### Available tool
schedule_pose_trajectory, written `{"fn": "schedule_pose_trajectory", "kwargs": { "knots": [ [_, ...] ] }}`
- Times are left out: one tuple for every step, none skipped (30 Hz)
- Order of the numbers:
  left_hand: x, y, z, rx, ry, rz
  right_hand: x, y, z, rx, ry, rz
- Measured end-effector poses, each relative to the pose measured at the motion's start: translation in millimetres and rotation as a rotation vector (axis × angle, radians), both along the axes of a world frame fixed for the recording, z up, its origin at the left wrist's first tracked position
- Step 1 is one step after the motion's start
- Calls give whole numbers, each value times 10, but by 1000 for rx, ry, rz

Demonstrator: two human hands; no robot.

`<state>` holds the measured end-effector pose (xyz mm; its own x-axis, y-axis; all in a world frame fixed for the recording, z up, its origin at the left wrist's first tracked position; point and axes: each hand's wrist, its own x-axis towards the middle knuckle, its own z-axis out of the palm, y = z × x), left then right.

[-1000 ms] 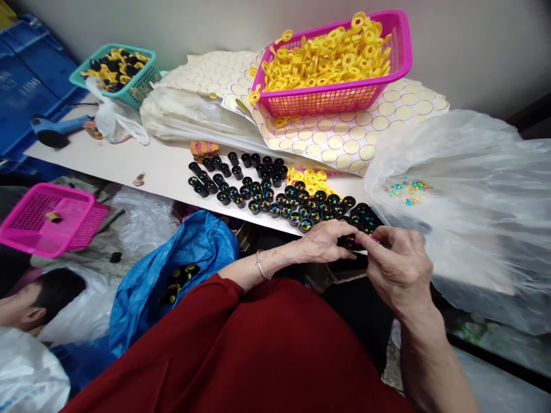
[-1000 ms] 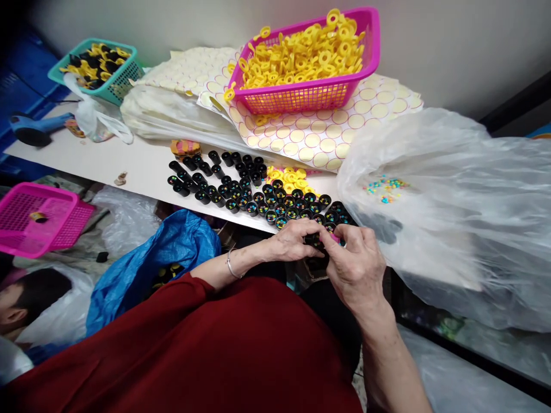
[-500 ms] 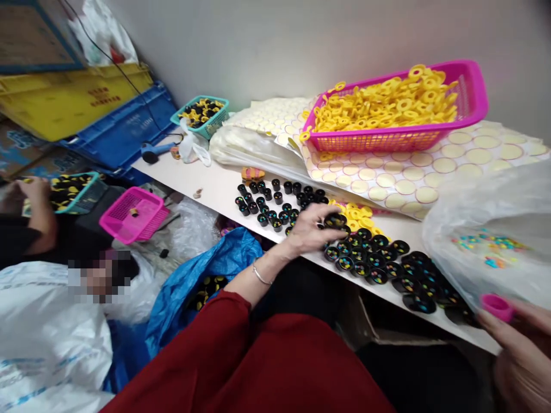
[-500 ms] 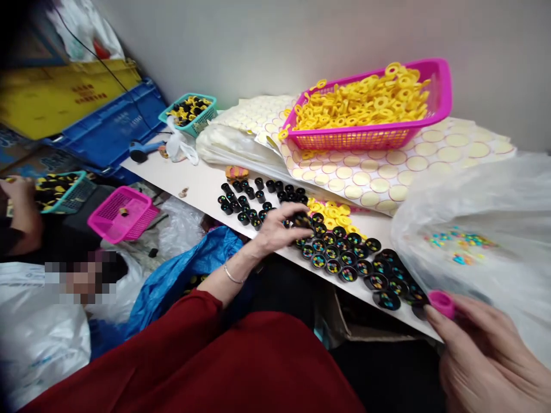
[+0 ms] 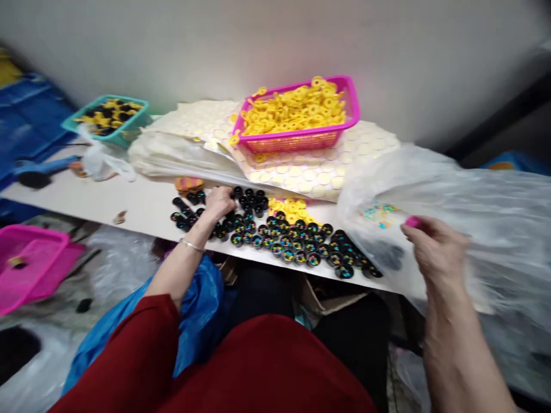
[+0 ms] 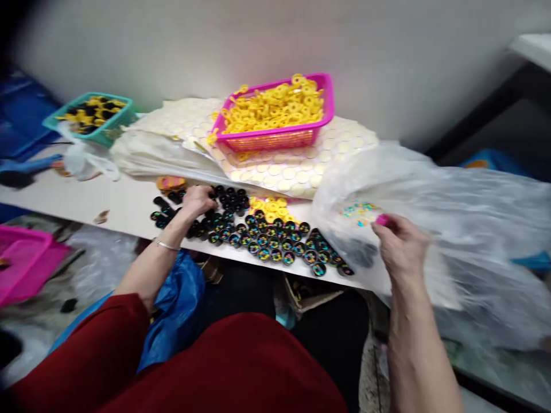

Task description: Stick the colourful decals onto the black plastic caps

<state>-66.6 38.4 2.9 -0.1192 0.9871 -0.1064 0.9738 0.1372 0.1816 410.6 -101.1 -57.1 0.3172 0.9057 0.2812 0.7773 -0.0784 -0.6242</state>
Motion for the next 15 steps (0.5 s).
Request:
{"fn": "schedule_pose_trajectory", "kwargs": {
  "knots": [
    [-1,12,-21,-3,22,2,11,121,52,-91,21,-72],
    [-11,15,-35,-5,38,0,22,233,93,-164,-6,-105],
    [-29,9,-39,2,53,-10,31,329,124,-200,-28,-121],
    [-51,-8,-32,19,65,-35,38,407,145,-259,-84,-106],
    [-68,-32,-13,54,73,-74,44,465,159,-310,-153,-93],
    [-72,-61,17,110,74,-108,52,508,168,-361,-226,-84],
    [-51,-93,57,182,60,-141,62,539,175,-411,-300,-83],
    [7,-125,103,263,28,-169,77,563,183,-447,-366,-90],
    [110,-155,151,341,-24,-189,96,586,192,-472,-415,-103],
    [264,-184,199,406,-93,-216,117,610,203,-494,-452,-111],
    [472,-210,244,446,-177,-267,141,638,214,-517,-479,-112],
    [732,-233,281,459,-265,-354,164,669,225,-538,-498,-107],
    [1034,-253,310,426,-357,-490,185,704,234,-556,-509,-99],
    [1370,-268,329,355,-450,-650,206,740,239,-568,-514,-90],
    [1724,-276,337,251,-523,-817,224,775,241,-566,-517,-81]
  ]
}}
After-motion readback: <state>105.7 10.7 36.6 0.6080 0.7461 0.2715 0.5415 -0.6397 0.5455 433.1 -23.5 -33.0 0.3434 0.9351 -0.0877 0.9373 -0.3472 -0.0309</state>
